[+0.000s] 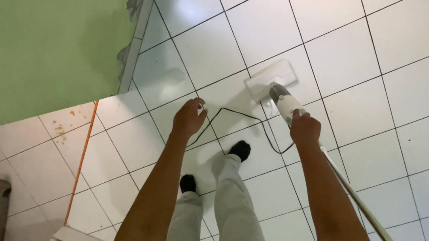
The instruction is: Vacuuming the tiled floor in a room, moving furniture like a bin and a stool to reach all areas.
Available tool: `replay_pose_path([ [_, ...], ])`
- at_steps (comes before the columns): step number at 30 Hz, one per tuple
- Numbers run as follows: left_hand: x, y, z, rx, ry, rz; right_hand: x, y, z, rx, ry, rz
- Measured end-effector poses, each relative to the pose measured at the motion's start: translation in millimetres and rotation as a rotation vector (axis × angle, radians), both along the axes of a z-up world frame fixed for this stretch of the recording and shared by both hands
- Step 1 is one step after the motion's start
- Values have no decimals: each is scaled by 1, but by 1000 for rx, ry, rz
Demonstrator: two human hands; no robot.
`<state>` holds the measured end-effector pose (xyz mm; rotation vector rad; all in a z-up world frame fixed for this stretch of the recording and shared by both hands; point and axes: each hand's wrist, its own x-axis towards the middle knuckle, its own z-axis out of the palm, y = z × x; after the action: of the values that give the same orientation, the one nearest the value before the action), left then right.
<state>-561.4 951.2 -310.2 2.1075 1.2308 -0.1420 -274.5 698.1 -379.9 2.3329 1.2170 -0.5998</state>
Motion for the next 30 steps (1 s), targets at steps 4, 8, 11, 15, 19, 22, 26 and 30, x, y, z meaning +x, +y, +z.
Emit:
replay_pose_path([
  [4, -23, -7, -29, 15, -65, -53, -18, -25, -19, 134, -100, 32],
  [8, -48, -19, -69, 47, -88, -56, -36, -37, -24, 138, -62, -38],
  [11, -67, -26, -100, 37, -84, -33, -46, -48, -33, 154, -4, -159],
  [15, -90, -35, -161, 1, 7, -16, -57, -61, -42, 152, -10, -240],
  [19, -106, -42, -230, 41, 2, 23, -85, -61, -48, 158, 43, -297],
  [22, -110, -53, -276, 28, 56, 13, -103, -81, -84, 282, -1, -270],
  [26, -109, -68, -333, 9, 121, 31, -132, -89, -115, 358, 0, -325],
  [30, -94, -80, -390, 68, 148, -20, -158, -106, -166, 505, -24, -373],
])
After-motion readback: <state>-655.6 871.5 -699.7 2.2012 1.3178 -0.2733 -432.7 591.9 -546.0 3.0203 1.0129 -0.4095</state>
